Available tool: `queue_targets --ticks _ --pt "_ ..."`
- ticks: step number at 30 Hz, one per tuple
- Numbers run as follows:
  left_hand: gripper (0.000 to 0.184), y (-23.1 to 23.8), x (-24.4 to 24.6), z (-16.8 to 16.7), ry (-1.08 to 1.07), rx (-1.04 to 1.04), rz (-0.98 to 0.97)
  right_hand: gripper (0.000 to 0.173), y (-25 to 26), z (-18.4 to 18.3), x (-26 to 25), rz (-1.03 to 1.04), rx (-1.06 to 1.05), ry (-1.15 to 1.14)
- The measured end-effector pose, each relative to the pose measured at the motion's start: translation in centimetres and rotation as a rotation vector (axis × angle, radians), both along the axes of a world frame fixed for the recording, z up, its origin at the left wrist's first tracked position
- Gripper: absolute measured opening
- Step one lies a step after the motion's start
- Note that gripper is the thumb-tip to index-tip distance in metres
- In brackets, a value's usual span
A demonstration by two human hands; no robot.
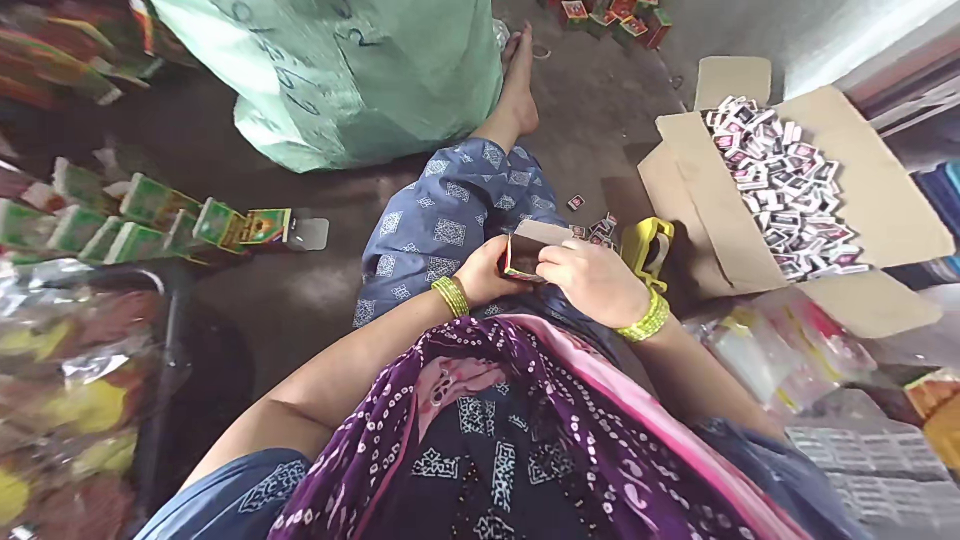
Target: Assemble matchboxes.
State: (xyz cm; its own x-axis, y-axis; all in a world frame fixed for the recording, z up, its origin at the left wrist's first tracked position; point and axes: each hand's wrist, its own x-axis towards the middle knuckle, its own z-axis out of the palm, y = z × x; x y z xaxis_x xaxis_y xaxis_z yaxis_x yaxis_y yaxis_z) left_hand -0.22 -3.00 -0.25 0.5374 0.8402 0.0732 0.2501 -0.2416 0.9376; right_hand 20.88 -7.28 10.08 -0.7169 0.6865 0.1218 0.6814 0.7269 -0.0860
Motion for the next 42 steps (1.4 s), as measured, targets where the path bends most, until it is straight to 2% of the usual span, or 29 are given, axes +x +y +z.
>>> queue_targets --ticks 3,9,12,14,16,17,19,21,23,25,27,29,32,34,36,39,42 --pt "0.071 0.0 0.1 -0.1 0.032 0.026 -0.005 0.019 -0.2 0.2 -0.3 -0.036 -0.064 -0.127" --pt "0.07 0.0 0.0 -0.3 0.067 0.093 0.001 0.017 -0.5 1.5 -3.6 -0.302 -0.253 -0.337" --pt "0.069 -0.1 -0.1 -0.2 0.049 0.084 -0.001 0.022 -0.3 2.5 -3.4 -0.286 -0.33 -0.341" --pt "0.069 -0.2 -0.2 0.0 0.014 0.062 -0.002 0.021 0.2 2.6 -1.5 -0.24 -0.281 -0.095" --pt "0.069 -0.2 -0.2 0.2 -0.007 0.031 0.004 0.032 0.6 3.1 -0.1 -0.309 -0.307 0.188" --pt "0.07 -0.1 -0.1 0.1 -0.012 0.018 0.005 0.035 0.6 3.4 0.4 -0.371 -0.387 0.295" --pt "0.07 -0.1 -0.1 0.1 -0.03 -0.008 0.003 0.041 0.3 3.3 1.2 -0.497 -0.716 0.513" --pt "0.069 0.0 0.0 0.0 -0.047 -0.01 0.002 0.032 -0.2 2.7 1.6 -0.529 -0.971 0.662" --pt "0.068 0.0 0.0 -0.1 -0.054 -0.012 0.011 0.031 -1.0 2.4 1.4 -0.476 -1.053 0.76" --pt "0.068 -0.2 0.0 0.0 -0.067 -0.013 0.033 0.036 -2.0 2.0 0.8 -0.413 -0.939 0.889" --pt "0.068 -0.3 0.1 0.0 -0.073 -0.004 0.065 0.036 -2.4 1.4 -0.5 -0.447 -0.6 0.949" --pt "0.067 -0.4 0.4 -0.1 -0.058 0.021 0.091 0.028 -2.1 0.0 -2.2 -0.475 -0.254 0.987" --pt "0.065 -0.4 0.7 -0.2 0.001 0.054 0.126 0.015 -0.4 -2.9 -4.7 -0.445 0.044 1.082" --pt "0.064 -0.6 0.7 -0.3 0.025 0.084 0.143 0.012 0.6 -4.5 -5.8 -0.438 0.144 1.09" --pt "0.07 -0.6 0.7 -0.5 0.051 0.05 0.176 0.012 0.9 -5.3 -6.1 -0.449 0.151 1.054" --pt "0.077 -0.4 0.7 -0.4 0.088 -0.016 0.247 0.014 0.6 -5.0 -5.8 -0.451 0.164 0.939" --pt "0.075 -0.3 0.7 0.2 0.127 -0.046 0.254 0.011 0.3 -4.7 -5.3 -0.438 0.25 0.859"
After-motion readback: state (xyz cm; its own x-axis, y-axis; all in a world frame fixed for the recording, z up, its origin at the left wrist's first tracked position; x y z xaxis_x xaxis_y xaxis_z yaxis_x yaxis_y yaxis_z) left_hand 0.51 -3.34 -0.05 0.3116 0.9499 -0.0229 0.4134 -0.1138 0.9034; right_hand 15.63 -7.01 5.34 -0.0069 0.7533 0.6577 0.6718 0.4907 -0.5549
